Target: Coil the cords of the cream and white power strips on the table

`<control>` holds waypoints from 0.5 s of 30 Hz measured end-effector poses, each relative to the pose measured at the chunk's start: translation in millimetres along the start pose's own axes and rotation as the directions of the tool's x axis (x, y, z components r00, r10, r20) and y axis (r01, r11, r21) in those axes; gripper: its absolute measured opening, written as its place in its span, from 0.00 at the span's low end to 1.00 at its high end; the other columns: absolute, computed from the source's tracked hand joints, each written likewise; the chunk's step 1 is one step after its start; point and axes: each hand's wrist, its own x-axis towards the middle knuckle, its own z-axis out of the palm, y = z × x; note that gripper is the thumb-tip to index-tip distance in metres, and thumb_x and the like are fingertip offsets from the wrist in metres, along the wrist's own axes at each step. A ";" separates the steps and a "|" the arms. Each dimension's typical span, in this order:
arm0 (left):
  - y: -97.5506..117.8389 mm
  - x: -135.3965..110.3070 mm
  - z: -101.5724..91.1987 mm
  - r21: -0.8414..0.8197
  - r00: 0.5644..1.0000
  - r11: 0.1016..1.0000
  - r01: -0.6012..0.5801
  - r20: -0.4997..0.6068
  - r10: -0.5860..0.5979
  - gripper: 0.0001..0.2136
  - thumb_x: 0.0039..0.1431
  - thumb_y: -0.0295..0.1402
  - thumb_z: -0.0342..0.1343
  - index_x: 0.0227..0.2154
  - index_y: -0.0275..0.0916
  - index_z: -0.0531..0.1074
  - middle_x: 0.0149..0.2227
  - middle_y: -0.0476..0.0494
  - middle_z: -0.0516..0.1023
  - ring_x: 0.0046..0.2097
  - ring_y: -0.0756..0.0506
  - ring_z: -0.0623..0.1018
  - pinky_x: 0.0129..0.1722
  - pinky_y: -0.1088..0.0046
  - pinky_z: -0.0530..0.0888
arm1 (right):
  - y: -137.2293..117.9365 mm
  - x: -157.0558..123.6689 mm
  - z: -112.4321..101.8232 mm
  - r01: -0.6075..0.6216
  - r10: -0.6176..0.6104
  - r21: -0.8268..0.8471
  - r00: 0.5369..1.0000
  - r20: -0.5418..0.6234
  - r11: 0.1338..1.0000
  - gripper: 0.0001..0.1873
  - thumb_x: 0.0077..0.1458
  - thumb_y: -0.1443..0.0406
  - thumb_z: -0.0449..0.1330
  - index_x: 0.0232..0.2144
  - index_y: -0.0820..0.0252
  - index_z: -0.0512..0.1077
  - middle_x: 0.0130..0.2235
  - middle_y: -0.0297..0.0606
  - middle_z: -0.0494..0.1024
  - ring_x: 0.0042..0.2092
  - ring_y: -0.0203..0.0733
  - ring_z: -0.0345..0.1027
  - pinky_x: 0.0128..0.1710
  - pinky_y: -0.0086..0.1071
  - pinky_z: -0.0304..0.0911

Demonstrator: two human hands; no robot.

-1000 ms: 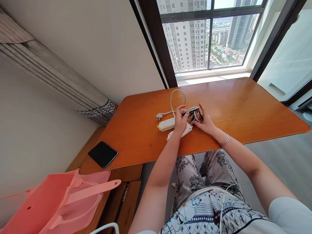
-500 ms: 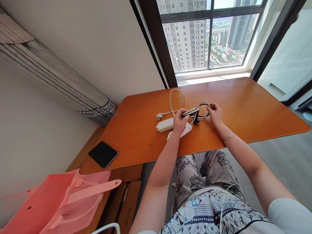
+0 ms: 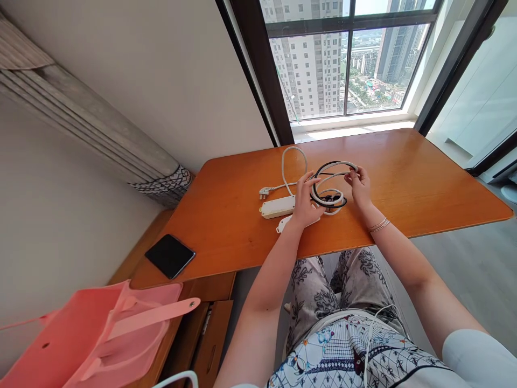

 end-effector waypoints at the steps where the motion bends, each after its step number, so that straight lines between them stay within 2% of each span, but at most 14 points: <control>1: -2.8 -0.8 2.7 -0.009 1.000 1.000 0.012 -0.012 -0.012 0.32 0.50 0.33 0.64 0.59 0.42 0.62 0.65 0.31 0.61 0.67 0.35 0.64 0.64 0.52 0.66 | -1.0 0.8 -0.5 0.008 -0.007 0.041 1.000 -0.016 0.999 0.22 0.52 0.46 0.64 0.40 0.54 0.70 0.39 0.34 0.73 0.41 0.35 0.71 0.48 0.35 0.72; 4: -10.9 -2.2 9.3 -0.068 0.997 0.995 0.070 0.040 -0.067 0.37 0.54 0.36 0.63 0.65 0.39 0.54 0.64 0.28 0.63 0.64 0.36 0.69 0.63 0.53 0.68 | -5.0 5.9 -4.1 0.027 -0.008 0.180 0.995 -0.102 0.983 0.14 0.55 0.53 0.63 0.39 0.53 0.70 0.41 0.34 0.73 0.42 0.35 0.72 0.49 0.35 0.73; 7: -8.7 -0.8 8.9 -0.028 0.960 0.993 0.116 0.261 -0.104 0.34 0.55 0.36 0.62 0.64 0.37 0.59 0.61 0.31 0.70 0.62 0.36 0.73 0.62 0.54 0.69 | -12.0 14.4 -10.1 0.018 0.074 0.353 0.966 -0.246 0.935 0.07 0.57 0.61 0.62 0.37 0.54 0.69 0.38 0.33 0.74 0.40 0.33 0.73 0.48 0.34 0.75; 9: -0.6 1.7 5.2 0.047 0.904 0.993 0.106 0.412 -0.116 0.32 0.55 0.38 0.62 0.63 0.38 0.63 0.60 0.33 0.73 0.61 0.36 0.73 0.63 0.55 0.67 | -18.0 20.3 -15.4 0.012 0.152 0.452 0.934 -0.324 0.892 0.02 0.58 0.65 0.60 0.35 0.55 0.69 0.35 0.31 0.74 0.37 0.30 0.73 0.46 0.30 0.76; 11: 8.8 4.7 1.0 0.108 0.848 0.990 0.088 0.514 -0.131 0.34 0.55 0.40 0.63 0.64 0.39 0.62 0.59 0.36 0.76 0.61 0.37 0.74 0.65 0.55 0.64 | -23.9 26.2 -22.6 0.035 0.205 0.524 0.897 -0.392 0.851 0.04 0.59 0.69 0.57 0.33 0.56 0.68 0.33 0.29 0.73 0.35 0.28 0.72 0.43 0.26 0.75; 13: 16.1 7.4 -1.8 0.157 0.814 0.985 0.077 0.560 -0.153 0.37 0.53 0.40 0.64 0.66 0.40 0.62 0.59 0.38 0.77 0.61 0.37 0.74 0.65 0.55 0.64 | -28.3 32.5 -32.2 0.088 0.234 0.560 0.847 -0.477 0.824 0.06 0.60 0.71 0.55 0.31 0.56 0.66 0.32 0.28 0.72 0.33 0.27 0.71 0.41 0.23 0.75; 15: 20.1 9.5 -2.7 0.206 0.803 0.976 0.076 0.567 -0.183 0.34 0.53 0.38 0.63 0.64 0.40 0.65 0.58 0.39 0.78 0.60 0.36 0.75 0.63 0.57 0.66 | -30.5 39.3 -43.9 0.146 0.238 0.542 0.783 -0.574 0.828 0.07 0.61 0.71 0.53 0.31 0.56 0.66 0.31 0.28 0.71 0.32 0.27 0.70 0.40 0.22 0.75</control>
